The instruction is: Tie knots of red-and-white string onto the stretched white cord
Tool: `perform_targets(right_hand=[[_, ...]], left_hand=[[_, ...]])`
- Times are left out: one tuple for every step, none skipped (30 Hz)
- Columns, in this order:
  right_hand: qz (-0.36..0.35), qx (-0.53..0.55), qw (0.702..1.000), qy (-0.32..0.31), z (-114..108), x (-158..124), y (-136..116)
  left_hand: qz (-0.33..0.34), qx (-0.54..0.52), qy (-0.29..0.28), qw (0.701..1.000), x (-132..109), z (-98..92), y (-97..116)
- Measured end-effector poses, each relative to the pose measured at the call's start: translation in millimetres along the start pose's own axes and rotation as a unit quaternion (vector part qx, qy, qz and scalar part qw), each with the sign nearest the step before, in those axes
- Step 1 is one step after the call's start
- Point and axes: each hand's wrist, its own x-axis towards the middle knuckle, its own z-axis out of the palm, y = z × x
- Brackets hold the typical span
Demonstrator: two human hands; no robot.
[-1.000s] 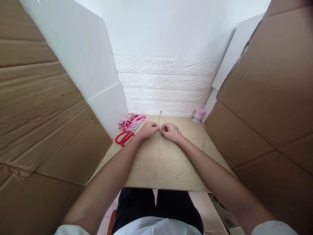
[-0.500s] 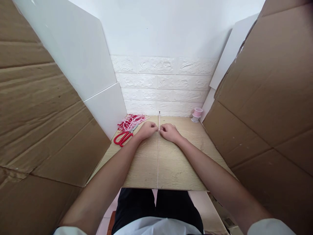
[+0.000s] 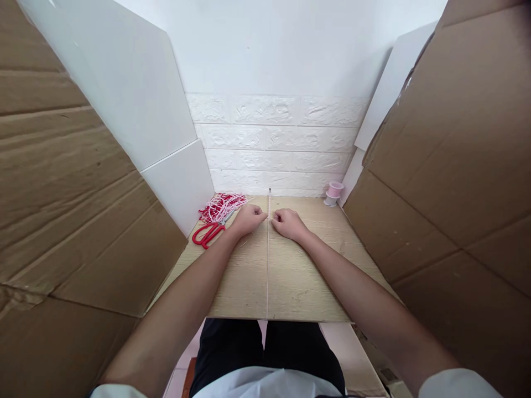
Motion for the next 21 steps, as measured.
perform_targets(right_hand=[[0.002,-0.001,1.0,0.001,0.2,0.1,0.3],[0.004,-0.002,1.0,0.001,0.4,0.2,0.6],[0.006,-0.004,1.0,0.002,0.6,0.3,0.8],[0.009,-0.006,1.0,0.002,0.8,0.3,1.0],[0.01,-0.008,1.0,0.003,1.0,0.3,1.2],[0.011,-0.009,1.0,0.004,1.2,0.3,1.3],[0.011,-0.009,1.0,0.005,1.3,0.4,1.5],[0.011,-0.009,1.0,0.006,1.3,0.4,1.7],[0.012,-0.01,1.0,0.007,1.3,0.4,1.9],[0.013,-0.01,1.0,0.009,1.3,0.5,2.0],[0.015,-0.011,1.0,0.012,1.2,0.5,2.2],[0.017,-0.012,1.0,0.015,1.0,0.6,2.3],[0.017,-0.013,1.0,0.018,0.9,0.7,2.3],[0.017,-0.015,1.0,0.02,0.6,0.7,2.3],[0.017,-0.017,1.0,0.02,0.4,0.7,2.2],[0.017,-0.02,0.999,0.019,0.1,0.7,2.0],[0.018,-0.023,0.999,0.018,-0.2,0.6,1.7],[0.018,-0.027,0.999,0.017,-0.4,0.5,1.4],[0.017,-0.03,0.999,0.017,-0.7,0.4,1.0],[0.017,-0.034,0.999,0.017,-0.9,0.4,0.5],[0.016,-0.038,0.999,0.018,-1.0,0.3,-0.1]], left_hand=[[-0.002,0.004,0.002,1.0,-0.2,-0.3,0.7],[-0.003,0.008,0.004,1.0,-0.5,-0.7,1.3],[-0.005,0.012,0.005,1.0,-0.7,-1.0,1.9],[-0.006,0.014,0.005,1.0,-0.9,-1.3,2.3],[-0.006,0.016,0.006,1.0,-1.0,-1.6,2.6],[-0.006,0.018,0.006,1.0,-1.1,-1.8,2.8],[-0.005,0.019,0.005,1.0,-1.1,-1.8,2.8],[-0.005,0.02,0.005,1.0,-1.1,-1.8,2.8],[-0.004,0.021,0.006,1.0,-1.0,-1.7,2.6],[-0.002,0.021,0.007,1.0,-1.0,-1.6,2.4],[-0.002,0.022,0.007,1.0,-1.0,-1.4,2.3],[-0.002,0.023,0.007,1.0,-0.9,-1.3,2.2],[-0.003,0.024,0.007,1.0,-0.9,-1.2,2.1],[-0.005,0.026,0.007,1.0,-0.9,-1.1,2.1],[-0.005,0.028,0.007,1.0,-0.8,-1.0,2.2],[-0.006,0.03,0.007,1.0,-0.8,-1.0,2.2],[-0.006,0.032,0.008,0.999,-0.7,-1.0,2.2],[-0.007,0.035,0.008,0.999,-0.7,-1.0,2.3],[-0.007,0.037,0.009,0.999,-0.6,-1.0,2.2],[-0.009,0.04,0.008,0.999,-0.6,-1.0,2.2],[-0.012,0.043,0.008,0.999,-0.5,-1.0,2.3]])
